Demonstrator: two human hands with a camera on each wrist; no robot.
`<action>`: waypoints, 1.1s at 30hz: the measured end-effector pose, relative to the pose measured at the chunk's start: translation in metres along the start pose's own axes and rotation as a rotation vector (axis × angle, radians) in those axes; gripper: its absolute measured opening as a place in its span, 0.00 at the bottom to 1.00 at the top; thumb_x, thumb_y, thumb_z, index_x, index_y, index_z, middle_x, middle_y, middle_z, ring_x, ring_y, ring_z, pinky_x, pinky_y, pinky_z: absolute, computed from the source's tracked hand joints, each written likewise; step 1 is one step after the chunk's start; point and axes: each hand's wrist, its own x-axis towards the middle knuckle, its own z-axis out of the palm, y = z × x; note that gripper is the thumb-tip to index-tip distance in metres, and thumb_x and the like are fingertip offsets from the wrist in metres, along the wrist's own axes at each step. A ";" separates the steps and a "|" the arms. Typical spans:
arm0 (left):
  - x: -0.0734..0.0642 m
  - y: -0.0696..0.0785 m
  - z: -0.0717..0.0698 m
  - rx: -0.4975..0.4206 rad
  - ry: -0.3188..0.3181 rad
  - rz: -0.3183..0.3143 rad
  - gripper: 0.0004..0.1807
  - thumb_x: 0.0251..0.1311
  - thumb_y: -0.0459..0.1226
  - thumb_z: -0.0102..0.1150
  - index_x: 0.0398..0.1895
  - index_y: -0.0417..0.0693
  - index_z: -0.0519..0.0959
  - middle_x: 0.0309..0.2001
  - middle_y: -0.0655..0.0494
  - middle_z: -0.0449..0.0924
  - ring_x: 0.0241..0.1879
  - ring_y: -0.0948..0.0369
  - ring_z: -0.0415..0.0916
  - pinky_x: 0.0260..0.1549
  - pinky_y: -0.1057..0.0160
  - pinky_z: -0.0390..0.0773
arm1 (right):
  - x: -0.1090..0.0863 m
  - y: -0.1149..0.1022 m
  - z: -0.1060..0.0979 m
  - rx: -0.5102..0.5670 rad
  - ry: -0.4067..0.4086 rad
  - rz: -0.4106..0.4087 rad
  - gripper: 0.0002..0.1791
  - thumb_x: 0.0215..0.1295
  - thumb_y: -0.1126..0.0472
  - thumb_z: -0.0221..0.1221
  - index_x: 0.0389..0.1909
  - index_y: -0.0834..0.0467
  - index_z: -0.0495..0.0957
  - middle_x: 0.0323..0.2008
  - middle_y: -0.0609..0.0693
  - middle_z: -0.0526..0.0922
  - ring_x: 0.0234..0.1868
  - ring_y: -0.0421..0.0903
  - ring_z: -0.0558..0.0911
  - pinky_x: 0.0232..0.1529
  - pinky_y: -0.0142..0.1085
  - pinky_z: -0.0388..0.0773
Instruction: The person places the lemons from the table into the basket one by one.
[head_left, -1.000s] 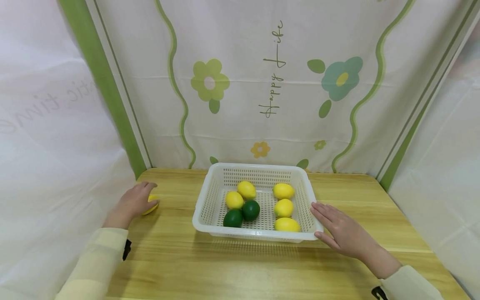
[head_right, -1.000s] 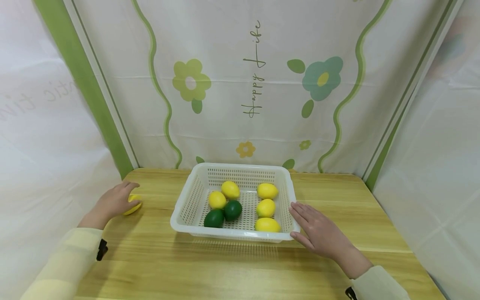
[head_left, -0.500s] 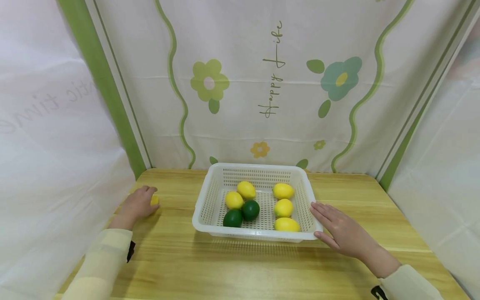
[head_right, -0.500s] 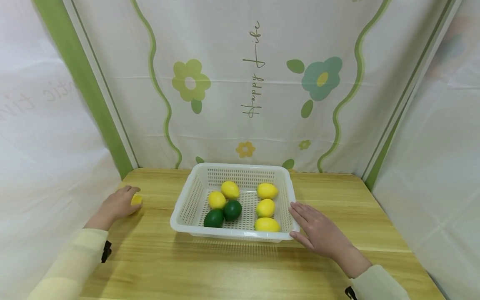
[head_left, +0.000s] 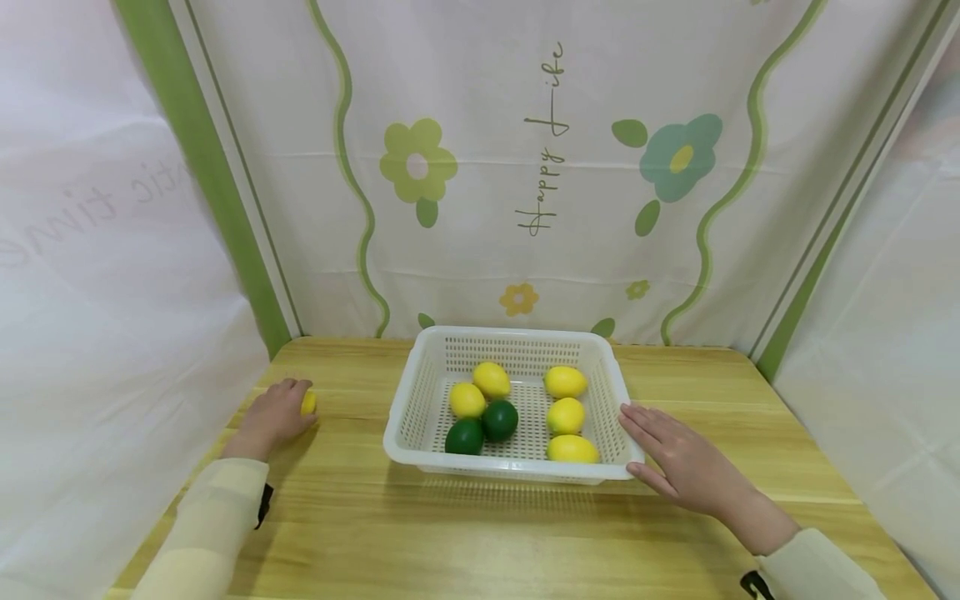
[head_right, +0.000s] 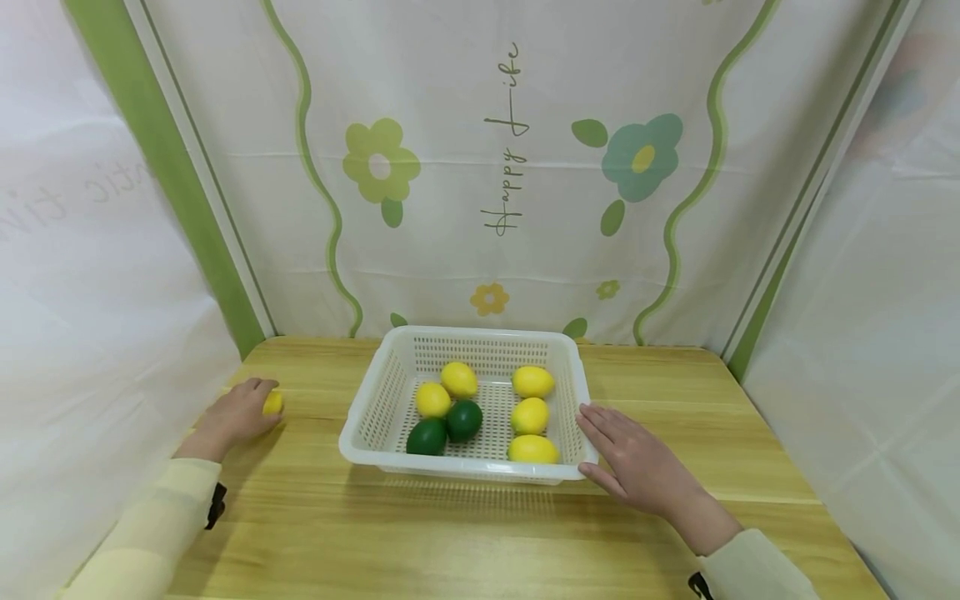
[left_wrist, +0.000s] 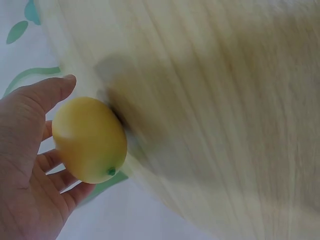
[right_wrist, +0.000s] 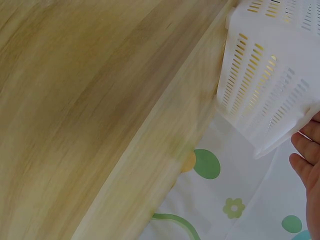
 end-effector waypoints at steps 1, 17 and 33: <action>0.000 0.000 0.001 0.001 0.001 0.002 0.33 0.58 0.41 0.65 0.60 0.27 0.67 0.55 0.24 0.68 0.51 0.31 0.69 0.46 0.35 0.72 | 0.000 0.000 0.000 0.000 0.002 -0.001 0.37 0.74 0.39 0.43 0.62 0.69 0.72 0.62 0.64 0.73 0.60 0.61 0.74 0.72 0.31 0.41; -0.004 0.001 0.008 0.028 -0.008 -0.023 0.33 0.58 0.37 0.64 0.61 0.26 0.65 0.52 0.26 0.69 0.46 0.34 0.71 0.40 0.37 0.74 | 0.000 -0.001 0.000 -0.008 0.005 0.005 0.37 0.75 0.39 0.42 0.62 0.69 0.71 0.62 0.64 0.72 0.60 0.61 0.74 0.72 0.31 0.42; -0.005 0.001 0.008 0.061 0.006 0.023 0.30 0.56 0.32 0.65 0.59 0.26 0.66 0.50 0.27 0.71 0.46 0.35 0.72 0.42 0.39 0.76 | 0.000 0.000 0.001 0.005 0.016 0.000 0.37 0.75 0.39 0.42 0.62 0.70 0.71 0.62 0.64 0.72 0.60 0.62 0.73 0.72 0.31 0.42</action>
